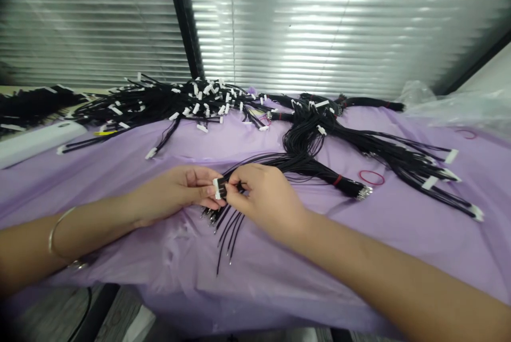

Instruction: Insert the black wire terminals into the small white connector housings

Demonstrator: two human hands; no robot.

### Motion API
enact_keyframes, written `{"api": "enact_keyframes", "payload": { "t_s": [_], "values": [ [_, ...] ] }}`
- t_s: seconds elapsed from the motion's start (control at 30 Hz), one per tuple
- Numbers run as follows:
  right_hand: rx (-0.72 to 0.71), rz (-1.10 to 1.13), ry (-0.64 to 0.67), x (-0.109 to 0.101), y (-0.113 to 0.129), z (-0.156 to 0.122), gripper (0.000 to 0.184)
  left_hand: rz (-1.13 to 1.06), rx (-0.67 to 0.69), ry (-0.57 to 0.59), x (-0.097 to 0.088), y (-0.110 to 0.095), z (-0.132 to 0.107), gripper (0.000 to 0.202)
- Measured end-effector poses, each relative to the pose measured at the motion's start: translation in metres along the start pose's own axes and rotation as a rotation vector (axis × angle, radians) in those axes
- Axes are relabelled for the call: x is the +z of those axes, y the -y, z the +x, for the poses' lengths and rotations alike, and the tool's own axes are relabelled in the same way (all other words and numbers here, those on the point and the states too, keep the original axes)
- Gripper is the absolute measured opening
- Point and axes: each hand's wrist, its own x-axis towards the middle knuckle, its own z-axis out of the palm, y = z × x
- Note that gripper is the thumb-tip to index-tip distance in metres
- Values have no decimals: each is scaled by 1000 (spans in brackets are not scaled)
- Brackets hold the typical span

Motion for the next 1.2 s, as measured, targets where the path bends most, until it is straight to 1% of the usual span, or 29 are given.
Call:
{"api": "enact_keyframes", "payload": {
  "t_s": [0.17,0.3,0.4,0.47,0.5,0.57,0.63,0.7,0.73,0.8,0.87,0.9,0.93,1.0,1.1,1.2],
  "values": [
    [28,26,38,2,0,-1,11,5,-23,-9,0,-1,1,12],
    [35,67,60,7,-1,-2,12,-13,-34,-17,1,-2,1,10],
    [24,43,82,11,-3,0,12,-35,-55,-27,1,-3,1,11],
    [-5,-12,130,9,-4,1,14,-43,-64,-43,0,-3,2,11],
    [-53,-65,143,6,-4,1,16,-45,-64,-47,0,-3,2,9],
    [-239,-213,134,-4,-2,1,18,-45,-53,-41,0,-4,2,6],
    [-472,-349,64,-19,2,0,18,-56,-54,-28,0,-4,2,4],
    [-604,-382,36,-33,4,0,16,-82,-51,-25,0,-4,1,5],
    [-641,-374,95,-39,4,0,17,-94,-44,-30,0,-4,1,6],
    [-690,-299,331,-44,1,2,24,-100,-28,-38,0,-4,2,8],
    [-707,-236,546,-42,-4,4,31,-86,-18,-35,0,-3,2,11],
    [-704,-219,609,-40,-7,4,31,-76,-20,-33,0,-3,3,12],
    [-690,-210,646,-37,-10,4,30,-71,-22,-32,0,-3,3,12],
    [-659,-191,680,-33,-14,3,25,-71,-28,-42,1,-4,3,12],
    [-606,-200,682,-29,-15,-2,19,-87,-29,-64,0,-4,3,12],
    [-539,-195,660,-27,-11,-5,18,-99,-36,-62,0,-4,3,12]
  ]
}}
